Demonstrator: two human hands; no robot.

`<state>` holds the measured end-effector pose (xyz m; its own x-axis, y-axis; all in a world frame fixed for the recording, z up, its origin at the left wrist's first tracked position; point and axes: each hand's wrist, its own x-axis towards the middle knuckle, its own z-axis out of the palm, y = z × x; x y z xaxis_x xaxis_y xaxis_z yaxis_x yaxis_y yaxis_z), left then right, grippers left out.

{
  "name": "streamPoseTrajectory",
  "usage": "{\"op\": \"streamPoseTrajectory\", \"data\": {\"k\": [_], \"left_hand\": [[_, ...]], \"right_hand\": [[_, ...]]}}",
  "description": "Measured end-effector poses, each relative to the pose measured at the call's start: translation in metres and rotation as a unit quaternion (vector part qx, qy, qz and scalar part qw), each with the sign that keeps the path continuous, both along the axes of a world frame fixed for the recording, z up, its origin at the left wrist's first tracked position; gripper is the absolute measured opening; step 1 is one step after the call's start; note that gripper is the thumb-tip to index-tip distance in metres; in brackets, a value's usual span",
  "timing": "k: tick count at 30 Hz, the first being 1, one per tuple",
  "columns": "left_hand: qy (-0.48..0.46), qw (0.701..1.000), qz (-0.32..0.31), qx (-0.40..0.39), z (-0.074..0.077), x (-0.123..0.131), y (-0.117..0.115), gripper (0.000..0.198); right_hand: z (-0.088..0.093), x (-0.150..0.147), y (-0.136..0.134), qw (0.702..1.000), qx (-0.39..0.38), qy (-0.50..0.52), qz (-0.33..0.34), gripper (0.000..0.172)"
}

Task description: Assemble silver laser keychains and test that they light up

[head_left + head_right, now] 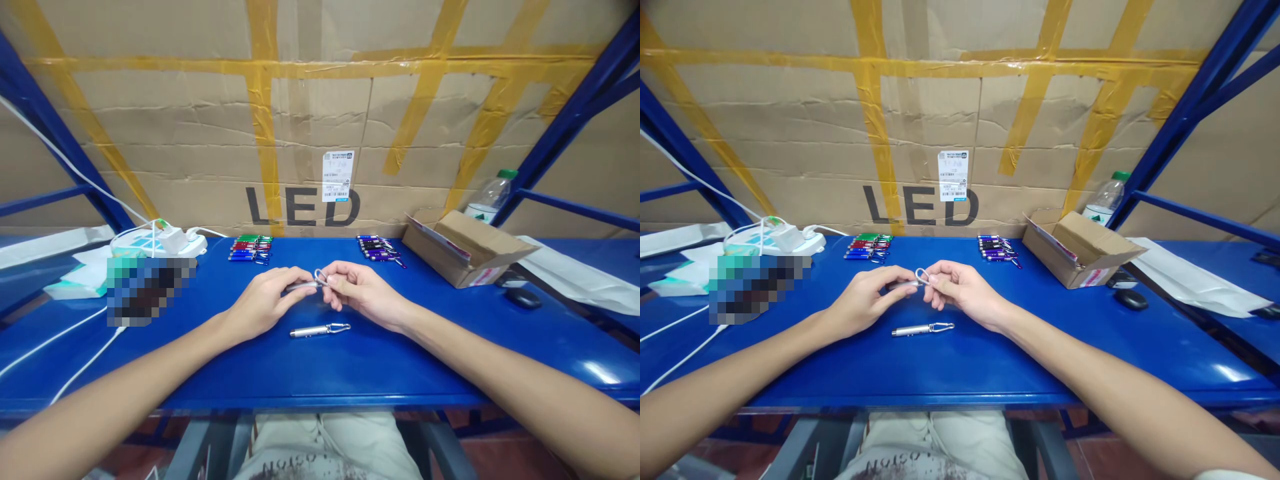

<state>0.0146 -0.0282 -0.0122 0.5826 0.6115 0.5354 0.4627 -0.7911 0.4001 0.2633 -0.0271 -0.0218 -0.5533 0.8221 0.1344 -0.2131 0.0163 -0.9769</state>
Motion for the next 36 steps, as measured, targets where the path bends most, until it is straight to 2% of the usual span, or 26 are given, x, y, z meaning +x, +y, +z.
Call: {"op": "streamPoseTrajectory", "data": {"k": [20, 26, 36], "left_hand": [[0.038, 0.999, -0.01, 0.037, 0.003, 0.001, -0.002, 0.029], [0.044, 0.999, -0.006, 0.016, 0.003, 0.0, -0.002, 0.028], [0.031, 0.999, -0.002, -0.018, -0.002, -0.002, 0.001, 0.028]], "right_hand": [[0.002, -0.003, -0.007, 0.998, -0.036, 0.006, 0.043, 0.034], [0.001, -0.003, -0.006, 0.999, 0.008, -0.013, 0.042, 0.038], [0.006, -0.006, -0.011, 0.993, 0.089, -0.075, 0.002, 0.045]]}}
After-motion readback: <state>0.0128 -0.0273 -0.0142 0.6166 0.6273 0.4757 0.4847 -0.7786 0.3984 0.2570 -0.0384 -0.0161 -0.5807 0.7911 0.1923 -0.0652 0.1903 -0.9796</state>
